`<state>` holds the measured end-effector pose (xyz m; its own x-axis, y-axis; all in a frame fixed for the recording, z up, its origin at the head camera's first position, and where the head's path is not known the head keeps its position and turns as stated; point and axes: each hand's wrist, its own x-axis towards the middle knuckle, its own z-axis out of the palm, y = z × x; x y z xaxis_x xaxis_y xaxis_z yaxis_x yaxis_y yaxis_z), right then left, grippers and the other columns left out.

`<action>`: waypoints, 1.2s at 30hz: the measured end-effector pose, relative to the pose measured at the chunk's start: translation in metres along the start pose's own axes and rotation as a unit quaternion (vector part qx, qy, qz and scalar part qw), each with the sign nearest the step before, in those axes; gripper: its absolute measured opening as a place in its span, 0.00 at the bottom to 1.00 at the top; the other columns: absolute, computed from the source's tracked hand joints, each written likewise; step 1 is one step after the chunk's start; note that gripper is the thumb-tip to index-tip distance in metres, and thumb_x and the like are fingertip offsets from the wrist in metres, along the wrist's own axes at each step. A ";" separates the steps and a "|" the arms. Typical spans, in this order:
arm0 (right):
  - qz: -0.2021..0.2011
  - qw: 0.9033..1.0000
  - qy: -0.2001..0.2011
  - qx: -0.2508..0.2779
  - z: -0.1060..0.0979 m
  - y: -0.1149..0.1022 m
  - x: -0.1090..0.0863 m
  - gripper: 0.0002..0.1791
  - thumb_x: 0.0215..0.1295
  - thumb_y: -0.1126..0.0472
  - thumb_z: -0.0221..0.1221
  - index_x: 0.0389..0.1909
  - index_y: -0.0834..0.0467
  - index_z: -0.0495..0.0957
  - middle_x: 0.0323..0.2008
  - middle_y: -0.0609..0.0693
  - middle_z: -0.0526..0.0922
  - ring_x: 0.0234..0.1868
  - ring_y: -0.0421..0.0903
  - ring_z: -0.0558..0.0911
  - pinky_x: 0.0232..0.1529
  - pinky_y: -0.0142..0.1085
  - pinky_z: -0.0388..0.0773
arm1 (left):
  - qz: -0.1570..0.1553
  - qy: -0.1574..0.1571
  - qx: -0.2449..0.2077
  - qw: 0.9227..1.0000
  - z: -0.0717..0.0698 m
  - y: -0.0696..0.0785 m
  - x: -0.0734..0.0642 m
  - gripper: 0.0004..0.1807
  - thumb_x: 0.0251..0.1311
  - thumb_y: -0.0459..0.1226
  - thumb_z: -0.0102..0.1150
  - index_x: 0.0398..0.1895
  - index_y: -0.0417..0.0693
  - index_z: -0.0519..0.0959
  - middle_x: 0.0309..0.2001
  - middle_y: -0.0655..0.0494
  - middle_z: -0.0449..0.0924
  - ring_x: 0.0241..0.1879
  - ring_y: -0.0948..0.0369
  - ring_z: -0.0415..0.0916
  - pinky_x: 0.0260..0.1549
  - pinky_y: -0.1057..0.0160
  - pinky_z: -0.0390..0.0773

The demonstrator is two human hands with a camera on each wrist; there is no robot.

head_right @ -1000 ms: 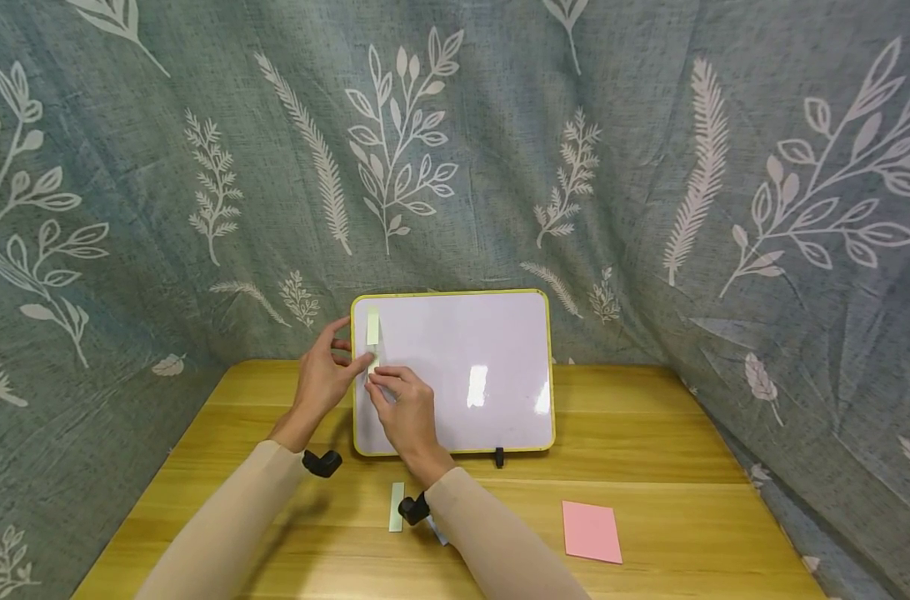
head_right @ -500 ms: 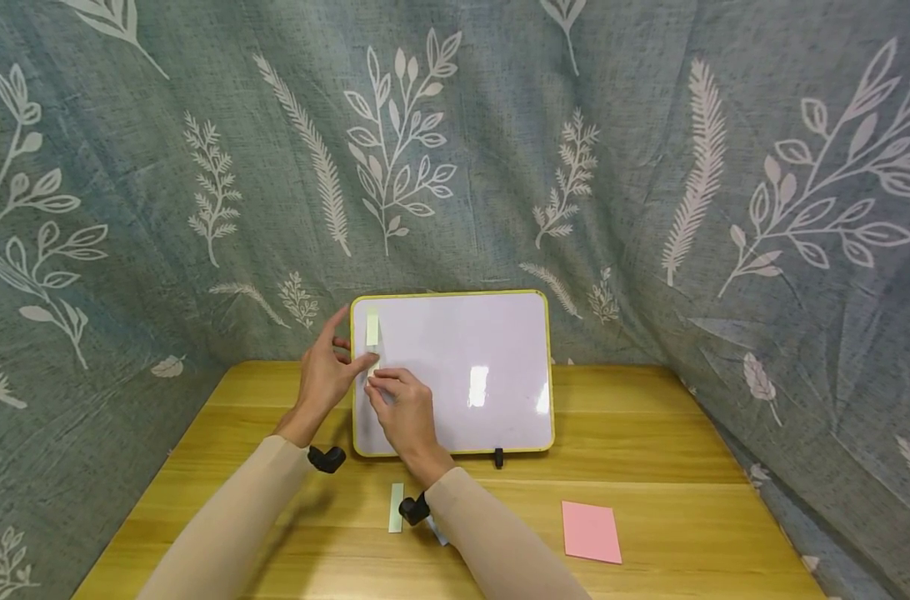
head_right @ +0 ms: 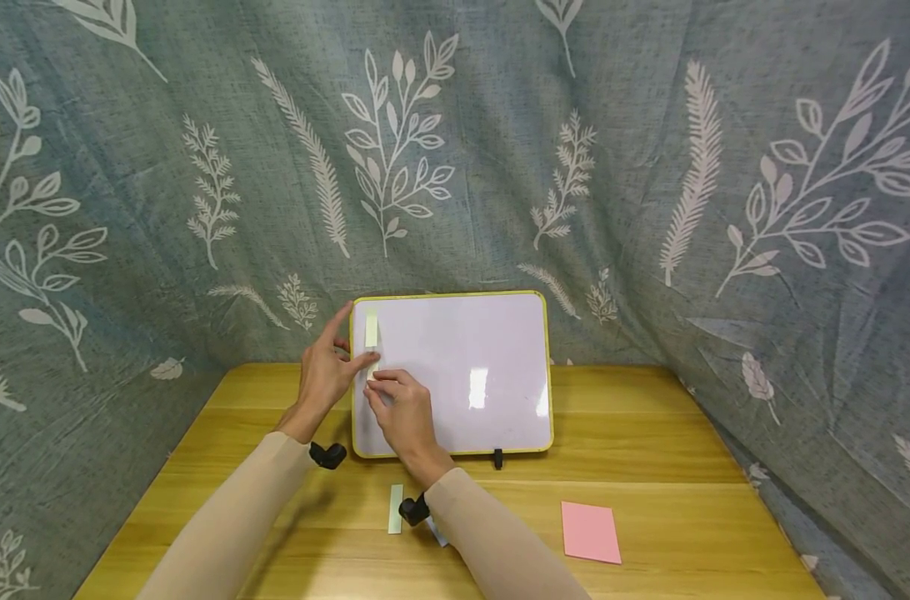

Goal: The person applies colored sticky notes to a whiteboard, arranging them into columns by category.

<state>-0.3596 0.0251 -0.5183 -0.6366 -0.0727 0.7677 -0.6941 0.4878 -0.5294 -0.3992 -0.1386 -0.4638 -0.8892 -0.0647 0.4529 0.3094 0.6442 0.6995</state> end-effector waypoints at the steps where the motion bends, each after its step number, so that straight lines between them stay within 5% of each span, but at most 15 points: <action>1: -0.001 1.000 0.000 -0.001 0.000 0.000 0.000 0.08 0.67 0.70 0.82 0.45 0.65 0.98 0.50 0.58 0.97 0.53 0.56 0.98 0.55 0.48 0.96 | 0.000 0.000 0.002 1.000 0.000 0.000 0.000 0.56 0.68 0.47 0.87 0.94 0.71 0.64 0.47 0.41 0.89 0.35 0.46 0.86 0.27 0.58 0.75; 21: -0.002 1.000 -0.019 -0.006 -0.005 0.000 -0.005 0.09 0.69 0.68 0.82 0.47 0.64 0.97 0.51 0.58 0.97 0.54 0.57 0.98 0.57 0.47 0.96 | -0.010 -0.003 0.002 1.000 -0.001 -0.001 0.001 0.50 0.73 0.46 0.83 0.93 0.70 0.66 0.50 0.41 0.91 0.41 0.44 0.91 0.32 0.58 0.79; 36: -0.026 0.998 -0.062 -0.019 -0.014 0.002 -0.013 0.10 0.68 0.69 0.82 0.48 0.66 0.97 0.51 0.58 0.97 0.53 0.56 0.98 0.57 0.47 0.95 | 0.009 -0.051 -0.018 0.998 -0.011 -0.004 0.000 0.58 0.70 0.35 0.84 0.97 0.67 0.59 0.58 0.38 0.87 0.43 0.45 0.93 0.38 0.50 0.89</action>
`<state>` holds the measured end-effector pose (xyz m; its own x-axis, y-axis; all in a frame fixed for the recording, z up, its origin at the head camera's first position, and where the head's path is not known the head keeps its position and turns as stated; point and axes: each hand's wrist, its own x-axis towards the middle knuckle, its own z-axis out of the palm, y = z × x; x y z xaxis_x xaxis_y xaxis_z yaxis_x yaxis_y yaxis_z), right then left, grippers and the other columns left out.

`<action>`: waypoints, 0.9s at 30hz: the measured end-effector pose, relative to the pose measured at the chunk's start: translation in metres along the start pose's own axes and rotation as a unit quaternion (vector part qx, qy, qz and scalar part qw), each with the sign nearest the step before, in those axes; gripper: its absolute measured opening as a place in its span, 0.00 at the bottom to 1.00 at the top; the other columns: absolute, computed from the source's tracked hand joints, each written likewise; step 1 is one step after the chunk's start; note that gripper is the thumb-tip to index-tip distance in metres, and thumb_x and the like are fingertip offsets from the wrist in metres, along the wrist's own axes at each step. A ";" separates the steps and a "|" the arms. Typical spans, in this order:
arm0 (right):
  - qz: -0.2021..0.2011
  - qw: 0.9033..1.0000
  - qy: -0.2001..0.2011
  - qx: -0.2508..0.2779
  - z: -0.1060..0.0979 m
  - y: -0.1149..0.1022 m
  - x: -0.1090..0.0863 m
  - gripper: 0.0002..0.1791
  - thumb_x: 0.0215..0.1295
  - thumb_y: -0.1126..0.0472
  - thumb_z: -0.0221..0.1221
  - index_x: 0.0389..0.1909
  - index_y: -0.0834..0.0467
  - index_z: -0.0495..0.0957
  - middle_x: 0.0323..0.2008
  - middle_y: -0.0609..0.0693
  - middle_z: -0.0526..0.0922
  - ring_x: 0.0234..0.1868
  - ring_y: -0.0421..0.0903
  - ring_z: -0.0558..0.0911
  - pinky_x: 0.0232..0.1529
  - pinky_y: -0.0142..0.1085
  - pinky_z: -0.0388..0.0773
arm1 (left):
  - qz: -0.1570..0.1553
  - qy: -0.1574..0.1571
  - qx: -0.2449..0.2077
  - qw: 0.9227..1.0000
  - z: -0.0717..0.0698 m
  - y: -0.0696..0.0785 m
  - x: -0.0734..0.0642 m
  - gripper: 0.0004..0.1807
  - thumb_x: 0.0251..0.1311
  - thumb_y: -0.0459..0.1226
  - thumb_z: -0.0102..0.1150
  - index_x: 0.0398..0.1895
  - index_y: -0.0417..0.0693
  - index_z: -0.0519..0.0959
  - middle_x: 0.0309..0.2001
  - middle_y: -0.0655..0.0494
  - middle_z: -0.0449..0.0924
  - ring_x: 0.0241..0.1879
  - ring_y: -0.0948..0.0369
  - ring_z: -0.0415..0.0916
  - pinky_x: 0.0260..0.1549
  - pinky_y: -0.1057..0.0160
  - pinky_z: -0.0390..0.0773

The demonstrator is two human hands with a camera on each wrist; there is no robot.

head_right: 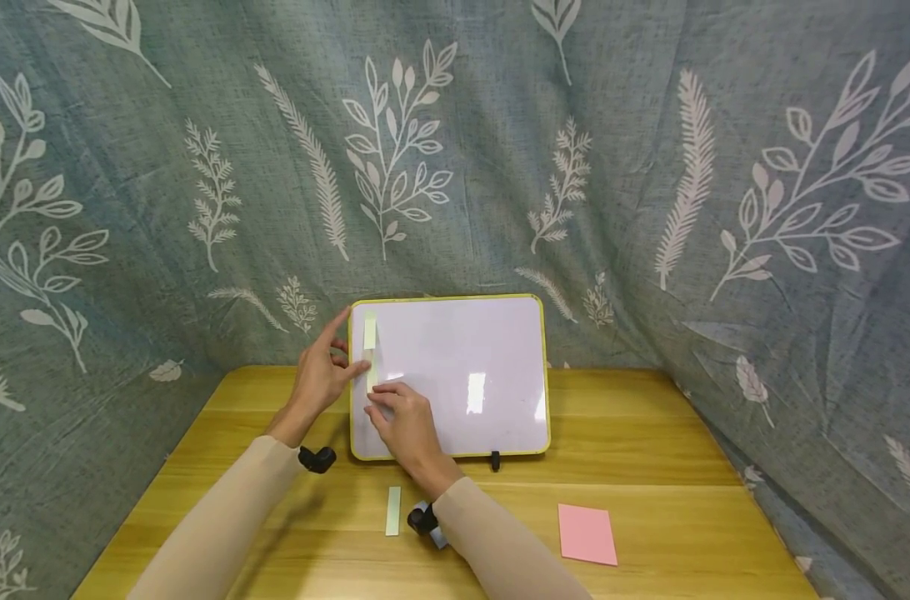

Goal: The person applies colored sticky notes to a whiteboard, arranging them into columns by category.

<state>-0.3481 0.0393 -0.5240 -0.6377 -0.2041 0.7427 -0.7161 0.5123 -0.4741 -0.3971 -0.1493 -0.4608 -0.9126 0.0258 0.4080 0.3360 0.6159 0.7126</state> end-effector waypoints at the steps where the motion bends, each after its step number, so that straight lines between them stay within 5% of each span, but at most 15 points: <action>1: 0.001 1.000 -0.005 0.000 -0.001 0.000 -0.001 0.10 0.68 0.69 0.82 0.49 0.65 0.97 0.51 0.58 0.97 0.54 0.56 0.98 0.58 0.47 0.95 | 0.000 -0.004 -0.001 1.000 0.000 0.000 -0.001 0.59 0.70 0.34 0.84 0.97 0.67 0.59 0.58 0.38 0.87 0.43 0.45 0.93 0.38 0.49 0.90; 14: -0.026 0.999 -0.033 0.008 -0.022 -0.004 -0.012 0.10 0.72 0.67 0.80 0.51 0.64 0.96 0.52 0.57 0.97 0.54 0.55 0.97 0.55 0.45 0.96 | 0.000 -0.027 -0.023 0.999 -0.007 -0.005 -0.019 0.57 0.73 0.33 0.81 0.97 0.62 0.58 0.65 0.38 0.86 0.51 0.41 0.94 0.49 0.44 0.95; 27: -0.032 0.997 -0.073 0.003 -0.047 -0.004 -0.021 0.11 0.71 0.67 0.80 0.52 0.62 0.97 0.52 0.56 0.97 0.55 0.55 0.97 0.55 0.48 0.96 | 0.027 -0.032 0.028 0.999 -0.019 -0.007 -0.044 0.48 0.76 0.37 0.79 0.93 0.49 0.64 0.64 0.38 0.88 0.48 0.42 0.93 0.44 0.45 0.95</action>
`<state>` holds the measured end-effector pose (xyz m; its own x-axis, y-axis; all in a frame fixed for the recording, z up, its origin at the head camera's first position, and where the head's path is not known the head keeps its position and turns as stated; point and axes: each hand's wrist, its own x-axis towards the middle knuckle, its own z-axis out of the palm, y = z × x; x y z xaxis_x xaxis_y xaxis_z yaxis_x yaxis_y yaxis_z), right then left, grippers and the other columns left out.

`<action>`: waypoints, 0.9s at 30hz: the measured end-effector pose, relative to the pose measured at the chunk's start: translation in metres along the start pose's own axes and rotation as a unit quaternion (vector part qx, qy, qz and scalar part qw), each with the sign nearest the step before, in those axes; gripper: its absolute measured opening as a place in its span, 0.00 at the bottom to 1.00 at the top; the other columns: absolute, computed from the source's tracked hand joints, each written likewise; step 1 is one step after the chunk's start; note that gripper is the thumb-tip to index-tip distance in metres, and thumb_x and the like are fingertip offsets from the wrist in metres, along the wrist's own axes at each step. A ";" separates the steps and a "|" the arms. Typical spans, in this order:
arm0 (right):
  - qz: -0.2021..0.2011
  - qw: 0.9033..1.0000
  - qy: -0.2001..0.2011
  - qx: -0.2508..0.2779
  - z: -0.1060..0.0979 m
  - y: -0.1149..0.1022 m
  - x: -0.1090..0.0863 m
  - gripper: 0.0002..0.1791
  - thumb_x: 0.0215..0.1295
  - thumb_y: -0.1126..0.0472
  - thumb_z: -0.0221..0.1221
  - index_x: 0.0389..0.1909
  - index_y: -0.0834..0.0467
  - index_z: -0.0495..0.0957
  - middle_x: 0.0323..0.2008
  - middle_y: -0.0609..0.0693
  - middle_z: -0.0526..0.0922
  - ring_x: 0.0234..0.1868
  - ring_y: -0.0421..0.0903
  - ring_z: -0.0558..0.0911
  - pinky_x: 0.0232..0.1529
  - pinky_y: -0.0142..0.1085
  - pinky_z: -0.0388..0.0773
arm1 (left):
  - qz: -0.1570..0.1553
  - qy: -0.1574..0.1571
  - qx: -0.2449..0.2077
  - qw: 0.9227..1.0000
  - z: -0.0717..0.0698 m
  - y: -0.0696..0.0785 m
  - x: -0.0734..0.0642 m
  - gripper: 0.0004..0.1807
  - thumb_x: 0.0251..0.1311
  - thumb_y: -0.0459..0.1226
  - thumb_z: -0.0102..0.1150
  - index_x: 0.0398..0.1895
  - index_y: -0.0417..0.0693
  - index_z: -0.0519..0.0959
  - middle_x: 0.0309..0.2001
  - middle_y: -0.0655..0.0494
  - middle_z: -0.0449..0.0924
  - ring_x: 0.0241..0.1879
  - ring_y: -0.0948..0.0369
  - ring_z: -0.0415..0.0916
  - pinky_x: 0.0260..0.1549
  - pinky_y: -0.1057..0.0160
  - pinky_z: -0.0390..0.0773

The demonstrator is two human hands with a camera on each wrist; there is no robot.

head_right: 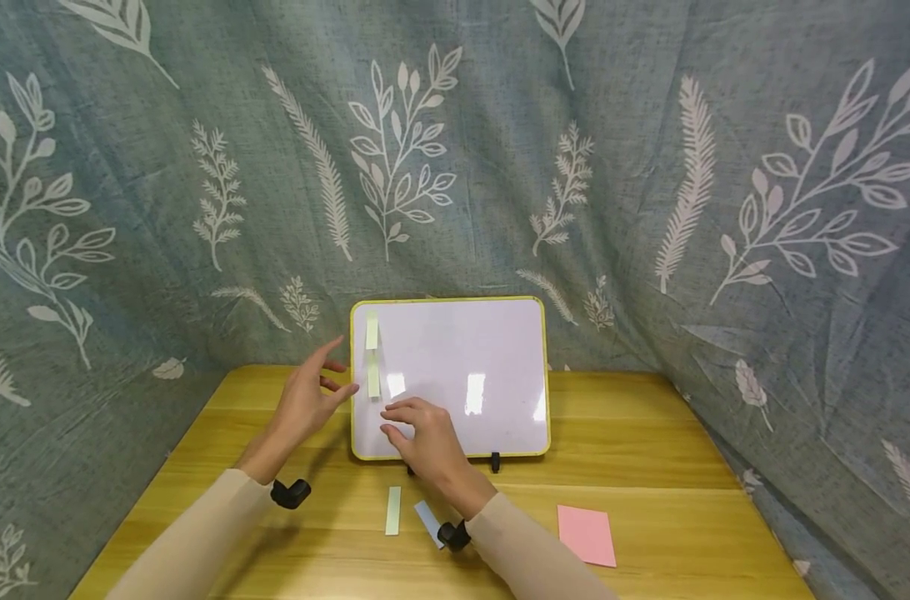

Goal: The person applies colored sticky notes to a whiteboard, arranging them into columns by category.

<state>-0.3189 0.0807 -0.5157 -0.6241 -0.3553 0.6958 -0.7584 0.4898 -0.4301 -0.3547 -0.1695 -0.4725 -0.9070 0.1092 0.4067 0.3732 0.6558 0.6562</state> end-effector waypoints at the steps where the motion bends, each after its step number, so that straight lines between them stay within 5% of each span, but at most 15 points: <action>1: 0.003 1.000 -0.007 -0.001 -0.001 0.000 -0.001 0.11 0.72 0.66 0.80 0.52 0.62 0.97 0.53 0.55 0.97 0.55 0.54 0.97 0.55 0.47 0.96 | 0.001 -0.001 0.004 1.000 0.000 0.000 -0.003 0.47 0.76 0.37 0.80 0.93 0.49 0.65 0.64 0.38 0.88 0.48 0.42 0.93 0.44 0.46 0.95; 14: -0.004 0.998 -0.067 -0.005 -0.018 -0.006 -0.016 0.09 0.75 0.65 0.78 0.52 0.63 0.96 0.54 0.56 0.97 0.56 0.56 0.97 0.60 0.50 0.95 | 0.016 -0.024 0.023 0.999 0.009 0.007 -0.039 0.33 0.72 0.37 0.83 0.77 0.44 0.81 0.54 0.44 0.91 0.40 0.55 0.93 0.37 0.58 0.92; 27: 0.013 0.989 -0.150 -0.009 -0.032 -0.007 -0.032 0.13 0.76 0.62 0.78 0.56 0.62 0.95 0.58 0.56 0.96 0.60 0.55 0.96 0.61 0.47 0.95 | 0.088 -0.147 0.041 0.984 0.020 0.010 -0.075 0.19 0.74 0.38 0.81 0.63 0.48 0.89 0.52 0.50 0.91 0.43 0.54 0.92 0.43 0.61 0.91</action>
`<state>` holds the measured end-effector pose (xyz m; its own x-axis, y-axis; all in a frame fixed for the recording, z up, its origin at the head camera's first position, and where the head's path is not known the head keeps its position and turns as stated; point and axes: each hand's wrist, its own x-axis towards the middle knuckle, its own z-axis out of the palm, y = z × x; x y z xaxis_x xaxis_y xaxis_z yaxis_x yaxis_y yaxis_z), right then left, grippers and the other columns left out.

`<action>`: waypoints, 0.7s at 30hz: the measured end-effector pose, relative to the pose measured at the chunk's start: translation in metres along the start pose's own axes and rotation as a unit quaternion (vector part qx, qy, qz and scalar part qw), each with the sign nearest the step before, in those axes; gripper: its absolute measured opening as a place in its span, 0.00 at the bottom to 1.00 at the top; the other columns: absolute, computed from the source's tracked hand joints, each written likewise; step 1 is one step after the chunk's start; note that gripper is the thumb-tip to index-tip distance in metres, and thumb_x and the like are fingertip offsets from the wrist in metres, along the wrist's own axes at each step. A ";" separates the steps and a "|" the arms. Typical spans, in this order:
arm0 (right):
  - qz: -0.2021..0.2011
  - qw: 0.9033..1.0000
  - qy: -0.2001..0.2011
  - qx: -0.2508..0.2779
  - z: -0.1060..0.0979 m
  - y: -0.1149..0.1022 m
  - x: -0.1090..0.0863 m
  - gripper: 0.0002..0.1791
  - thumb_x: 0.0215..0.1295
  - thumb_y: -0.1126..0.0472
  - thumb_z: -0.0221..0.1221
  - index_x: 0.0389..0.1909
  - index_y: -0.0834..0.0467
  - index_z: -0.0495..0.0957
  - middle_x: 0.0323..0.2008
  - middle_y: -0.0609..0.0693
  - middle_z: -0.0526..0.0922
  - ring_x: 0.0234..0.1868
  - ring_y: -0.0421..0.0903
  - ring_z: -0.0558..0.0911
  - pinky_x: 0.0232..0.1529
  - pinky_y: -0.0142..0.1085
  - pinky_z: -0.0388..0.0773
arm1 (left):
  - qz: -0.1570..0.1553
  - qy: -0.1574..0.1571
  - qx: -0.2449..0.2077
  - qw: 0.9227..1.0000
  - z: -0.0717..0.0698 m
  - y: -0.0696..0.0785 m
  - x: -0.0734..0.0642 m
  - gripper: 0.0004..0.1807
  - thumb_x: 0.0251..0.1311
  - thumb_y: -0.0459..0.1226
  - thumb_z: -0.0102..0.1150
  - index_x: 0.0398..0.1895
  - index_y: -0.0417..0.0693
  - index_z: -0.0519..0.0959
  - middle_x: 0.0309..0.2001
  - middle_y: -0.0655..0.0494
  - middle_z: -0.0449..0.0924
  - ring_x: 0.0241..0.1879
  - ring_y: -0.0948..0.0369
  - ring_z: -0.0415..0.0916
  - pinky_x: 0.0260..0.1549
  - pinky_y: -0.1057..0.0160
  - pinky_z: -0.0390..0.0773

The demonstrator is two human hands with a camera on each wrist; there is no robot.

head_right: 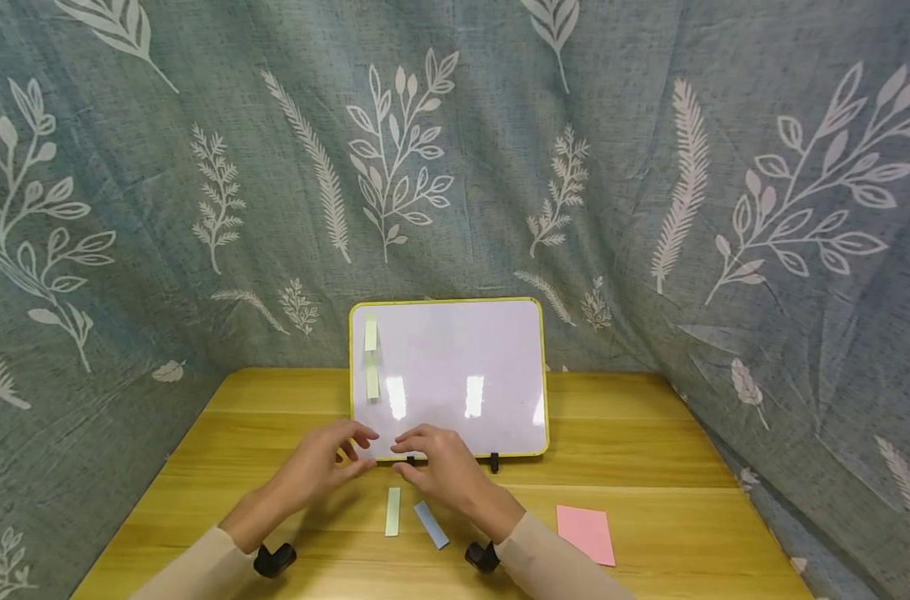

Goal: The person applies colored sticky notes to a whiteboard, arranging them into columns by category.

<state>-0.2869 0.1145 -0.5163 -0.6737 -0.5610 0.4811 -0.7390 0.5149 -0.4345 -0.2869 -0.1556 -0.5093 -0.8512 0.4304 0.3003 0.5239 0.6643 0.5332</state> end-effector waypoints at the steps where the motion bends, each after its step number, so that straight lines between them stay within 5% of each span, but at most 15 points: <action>1: 0.000 1.000 -0.009 0.003 0.000 0.000 -0.002 0.12 0.76 0.62 0.78 0.56 0.62 0.95 0.59 0.56 0.96 0.59 0.55 0.96 0.60 0.47 0.95 | 0.005 -0.014 0.000 1.000 0.001 0.000 -0.002 0.18 0.74 0.39 0.81 0.62 0.48 0.89 0.53 0.50 0.91 0.44 0.54 0.92 0.45 0.59 0.93; 11: 0.022 0.992 -0.124 0.005 0.004 -0.003 -0.017 0.14 0.80 0.56 0.76 0.59 0.56 0.95 0.64 0.51 0.94 0.64 0.49 0.93 0.65 0.40 0.92 | 0.047 -0.128 0.044 0.990 0.014 0.002 -0.022 0.24 0.70 0.54 0.85 0.62 0.54 0.91 0.57 0.57 0.89 0.55 0.55 0.89 0.55 0.55 0.91; 21: -0.013 0.987 -0.154 -0.034 0.009 -0.004 -0.024 0.17 0.80 0.52 0.76 0.62 0.54 0.95 0.65 0.53 0.94 0.64 0.48 0.92 0.66 0.40 0.91 | 0.047 -0.147 0.083 0.985 0.021 0.008 -0.028 0.28 0.65 0.58 0.87 0.63 0.61 0.92 0.62 0.63 0.87 0.64 0.56 0.86 0.64 0.46 0.90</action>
<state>-0.2681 0.1201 -0.5326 -0.6321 -0.7391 0.2329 -0.7608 0.5347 -0.3679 -0.2584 -0.1492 -0.5297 -0.7666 0.6362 0.0869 0.6177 0.6938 0.3702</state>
